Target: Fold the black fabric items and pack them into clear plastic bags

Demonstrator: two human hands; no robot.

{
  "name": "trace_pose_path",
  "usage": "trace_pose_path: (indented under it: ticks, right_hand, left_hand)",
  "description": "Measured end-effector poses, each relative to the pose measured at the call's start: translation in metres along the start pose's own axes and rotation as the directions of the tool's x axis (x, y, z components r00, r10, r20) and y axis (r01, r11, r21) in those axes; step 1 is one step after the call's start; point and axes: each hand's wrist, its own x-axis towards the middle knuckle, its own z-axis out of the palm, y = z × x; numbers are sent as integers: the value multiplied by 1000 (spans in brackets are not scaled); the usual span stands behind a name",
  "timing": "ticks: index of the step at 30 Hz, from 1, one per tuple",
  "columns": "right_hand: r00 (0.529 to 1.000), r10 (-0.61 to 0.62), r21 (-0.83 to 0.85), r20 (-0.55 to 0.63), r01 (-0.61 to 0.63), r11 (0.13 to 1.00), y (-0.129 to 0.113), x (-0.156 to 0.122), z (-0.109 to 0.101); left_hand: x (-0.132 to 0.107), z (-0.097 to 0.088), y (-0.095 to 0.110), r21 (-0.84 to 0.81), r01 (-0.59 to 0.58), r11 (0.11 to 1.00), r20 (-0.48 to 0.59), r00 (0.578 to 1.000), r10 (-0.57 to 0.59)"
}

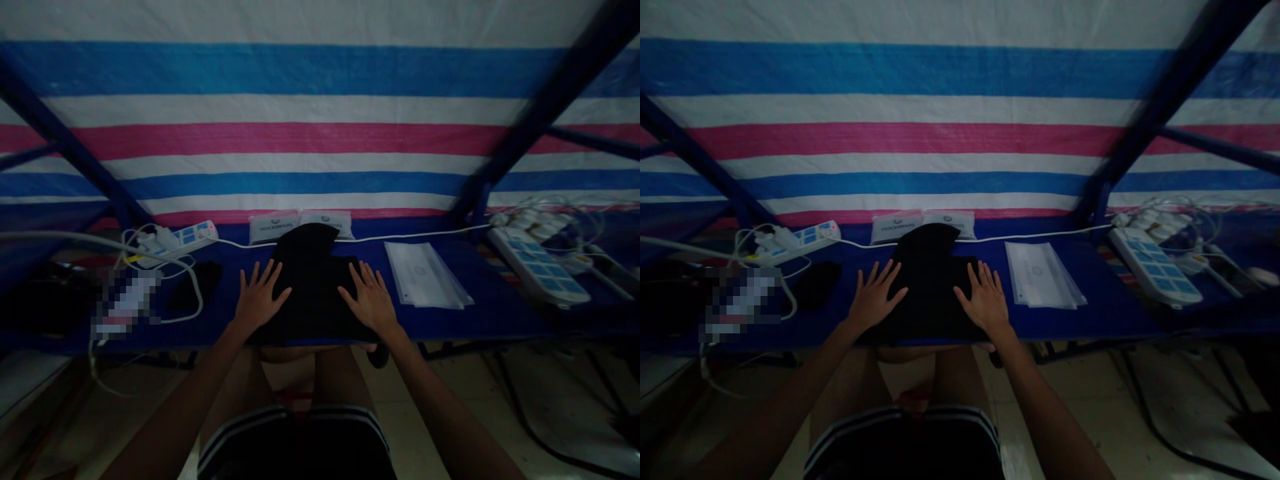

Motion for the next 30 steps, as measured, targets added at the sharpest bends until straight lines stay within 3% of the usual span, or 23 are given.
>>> trace_pose_path:
  ticks: [10, 15, 22, 30]
  right_hand:
    - [1000, 8, 48, 12, -9, 999, 1, -1, -1]
    - [998, 6, 193, -65, 7, 981, 9, -3, 1]
    - [987, 22, 425, -161, 49, 904, 16, -7, -5]
    - [974, 28, 525, -224, 97, 846, 16, -15, -12]
  left_hand:
    - [-2, -6, -3, -91, -58, 994, -36, 998, 55]
    - [-4, -10, -8, -249, -140, 958, -97, 988, 120]
    - [-6, -13, -9, -339, -186, 922, -165, 977, 136]
    - [-8, -14, -9, -410, -217, 886, -212, 967, 139]
